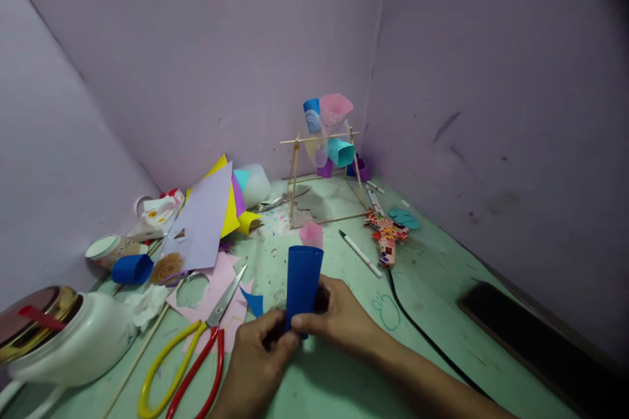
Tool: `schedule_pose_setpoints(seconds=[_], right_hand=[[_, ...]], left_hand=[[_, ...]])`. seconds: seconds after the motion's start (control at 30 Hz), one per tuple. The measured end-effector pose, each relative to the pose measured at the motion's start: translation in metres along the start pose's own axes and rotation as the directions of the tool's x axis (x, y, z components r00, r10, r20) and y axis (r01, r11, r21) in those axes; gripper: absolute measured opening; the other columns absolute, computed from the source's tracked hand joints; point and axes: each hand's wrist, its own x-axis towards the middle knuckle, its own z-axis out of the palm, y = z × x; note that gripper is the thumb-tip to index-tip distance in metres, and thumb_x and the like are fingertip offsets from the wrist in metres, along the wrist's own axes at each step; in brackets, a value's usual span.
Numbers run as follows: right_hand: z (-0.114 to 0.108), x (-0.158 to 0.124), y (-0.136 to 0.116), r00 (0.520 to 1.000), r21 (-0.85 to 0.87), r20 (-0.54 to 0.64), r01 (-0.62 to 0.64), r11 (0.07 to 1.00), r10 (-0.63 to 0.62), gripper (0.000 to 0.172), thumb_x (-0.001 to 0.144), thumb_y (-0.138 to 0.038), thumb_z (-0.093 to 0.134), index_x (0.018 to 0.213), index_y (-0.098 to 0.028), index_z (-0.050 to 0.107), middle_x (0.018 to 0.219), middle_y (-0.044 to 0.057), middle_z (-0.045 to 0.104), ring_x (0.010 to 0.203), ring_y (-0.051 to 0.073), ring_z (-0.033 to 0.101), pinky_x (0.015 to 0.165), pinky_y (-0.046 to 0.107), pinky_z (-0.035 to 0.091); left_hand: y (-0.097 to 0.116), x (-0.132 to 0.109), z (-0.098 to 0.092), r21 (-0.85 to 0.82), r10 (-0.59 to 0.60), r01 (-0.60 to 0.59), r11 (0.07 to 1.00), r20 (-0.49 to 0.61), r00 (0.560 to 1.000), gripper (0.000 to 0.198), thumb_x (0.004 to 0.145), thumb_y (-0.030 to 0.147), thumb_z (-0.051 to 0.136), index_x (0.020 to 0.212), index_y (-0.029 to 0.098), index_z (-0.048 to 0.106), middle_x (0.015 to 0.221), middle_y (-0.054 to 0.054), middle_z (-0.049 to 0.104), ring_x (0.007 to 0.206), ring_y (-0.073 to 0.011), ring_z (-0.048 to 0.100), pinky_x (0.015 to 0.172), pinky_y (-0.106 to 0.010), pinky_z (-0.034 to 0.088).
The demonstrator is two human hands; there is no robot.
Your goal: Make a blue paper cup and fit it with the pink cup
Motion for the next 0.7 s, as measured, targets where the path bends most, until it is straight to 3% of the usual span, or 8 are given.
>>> schedule_pose_setpoints(seconds=[0.2, 0.7], right_hand=[[0.0003, 0.0003, 0.0011, 1.0, 0.027, 0.011, -0.001, 1.0, 0.001, 0.03, 0.052, -0.018, 0.076, 0.077, -0.015, 0.059, 0.07, 0.001, 0.061, 0.065, 0.017, 0.056, 0.063, 0.03, 0.044], [0.0005, -0.0002, -0.0018, 1.0, 0.002, 0.0, 0.004, 1.0, -0.004, 0.028, 0.053, -0.017, 0.075, 0.076, -0.015, 0.059, 0.069, 0.0, 0.063, 0.066, 0.017, 0.058, 0.063, 0.029, 0.045]], left_hand=[[0.0048, -0.0014, -0.0019, 0.077, -0.012, 0.013, 0.997, -0.014, 1.0, 0.03, 0.077, 0.037, 0.057, 0.091, 0.015, 0.072, 0.074, -0.002, 0.071, 0.074, -0.0212, 0.064, 0.064, -0.024, 0.049], [0.0013, -0.0007, -0.0001, 0.035, -0.004, 0.005, 0.999, -0.007, 1.0, 0.031, 0.078, 0.034, 0.056, 0.098, 0.016, 0.071, 0.08, -0.001, 0.073, 0.075, -0.0203, 0.064, 0.065, -0.024, 0.048]])
